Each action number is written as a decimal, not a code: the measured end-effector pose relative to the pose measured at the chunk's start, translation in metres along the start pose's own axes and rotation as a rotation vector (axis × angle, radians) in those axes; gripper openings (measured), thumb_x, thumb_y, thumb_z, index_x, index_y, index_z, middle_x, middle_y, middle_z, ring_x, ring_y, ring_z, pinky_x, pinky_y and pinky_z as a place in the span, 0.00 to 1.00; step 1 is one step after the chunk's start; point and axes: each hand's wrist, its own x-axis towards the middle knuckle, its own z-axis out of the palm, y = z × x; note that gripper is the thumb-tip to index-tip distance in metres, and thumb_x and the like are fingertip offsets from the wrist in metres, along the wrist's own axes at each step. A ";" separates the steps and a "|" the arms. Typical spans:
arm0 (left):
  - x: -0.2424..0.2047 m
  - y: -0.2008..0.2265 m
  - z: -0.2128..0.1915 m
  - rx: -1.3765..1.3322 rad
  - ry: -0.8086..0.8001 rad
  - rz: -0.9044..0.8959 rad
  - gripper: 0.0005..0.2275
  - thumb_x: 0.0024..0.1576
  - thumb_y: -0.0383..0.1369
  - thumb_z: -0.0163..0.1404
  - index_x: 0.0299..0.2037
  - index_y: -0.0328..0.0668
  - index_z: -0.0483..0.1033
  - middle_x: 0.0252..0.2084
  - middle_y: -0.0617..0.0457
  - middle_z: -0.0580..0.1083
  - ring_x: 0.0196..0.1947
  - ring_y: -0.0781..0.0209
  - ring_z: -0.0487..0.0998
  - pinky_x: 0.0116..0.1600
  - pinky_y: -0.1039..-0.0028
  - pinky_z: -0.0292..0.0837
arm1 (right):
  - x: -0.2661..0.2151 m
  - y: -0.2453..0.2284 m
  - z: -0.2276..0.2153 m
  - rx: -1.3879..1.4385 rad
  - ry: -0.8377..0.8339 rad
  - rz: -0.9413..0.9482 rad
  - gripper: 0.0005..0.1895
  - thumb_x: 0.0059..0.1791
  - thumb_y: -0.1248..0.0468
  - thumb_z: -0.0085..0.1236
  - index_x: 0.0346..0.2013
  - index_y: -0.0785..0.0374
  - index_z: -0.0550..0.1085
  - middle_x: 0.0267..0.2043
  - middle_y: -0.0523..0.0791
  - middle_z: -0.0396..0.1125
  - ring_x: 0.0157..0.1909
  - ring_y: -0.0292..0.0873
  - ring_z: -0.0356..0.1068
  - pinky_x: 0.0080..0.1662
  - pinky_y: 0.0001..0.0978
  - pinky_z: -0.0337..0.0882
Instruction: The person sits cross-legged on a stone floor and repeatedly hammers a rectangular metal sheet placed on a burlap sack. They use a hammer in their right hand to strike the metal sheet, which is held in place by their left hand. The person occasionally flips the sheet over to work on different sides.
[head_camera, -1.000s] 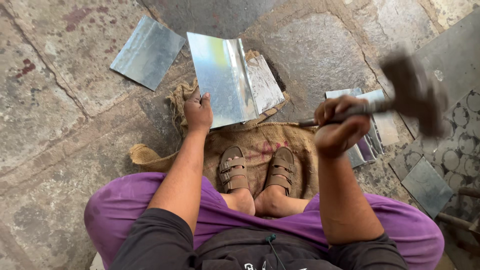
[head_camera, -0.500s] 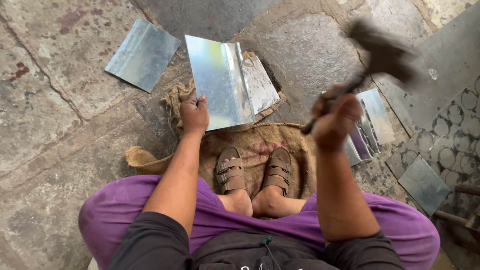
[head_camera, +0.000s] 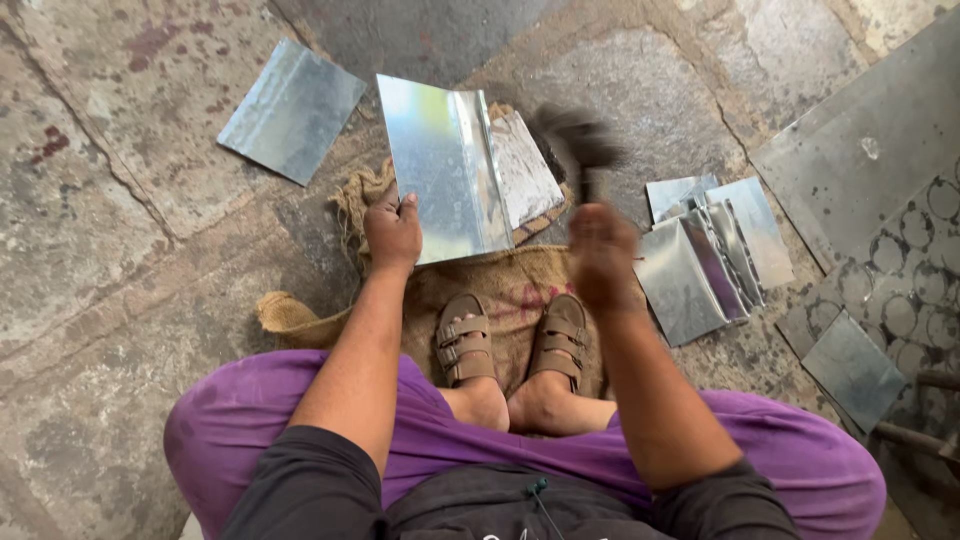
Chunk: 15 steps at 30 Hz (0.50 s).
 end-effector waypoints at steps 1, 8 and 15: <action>0.004 0.003 0.001 0.003 0.000 0.015 0.15 0.63 0.27 0.49 0.60 0.38 0.76 0.45 0.47 0.82 0.40 0.63 0.80 0.48 0.71 0.75 | 0.006 -0.010 -0.008 0.387 0.041 -0.051 0.21 0.65 0.48 0.44 0.33 0.56 0.64 0.24 0.40 0.57 0.26 0.34 0.56 0.27 0.29 0.58; 0.005 0.011 0.000 -0.001 0.027 0.060 0.16 0.62 0.27 0.51 0.61 0.37 0.74 0.48 0.47 0.81 0.43 0.63 0.81 0.47 0.71 0.75 | -0.003 0.049 0.018 0.082 0.140 -0.437 0.21 0.62 0.44 0.38 0.37 0.55 0.67 0.32 0.45 0.64 0.27 0.36 0.62 0.29 0.30 0.64; 0.003 0.015 -0.001 0.084 0.006 -0.005 0.13 0.63 0.29 0.50 0.57 0.41 0.79 0.35 0.50 0.81 0.30 0.65 0.76 0.39 0.70 0.72 | -0.003 0.027 0.019 -0.109 0.000 0.457 0.22 0.64 0.47 0.36 0.39 0.57 0.72 0.29 0.45 0.64 0.27 0.38 0.64 0.30 0.32 0.66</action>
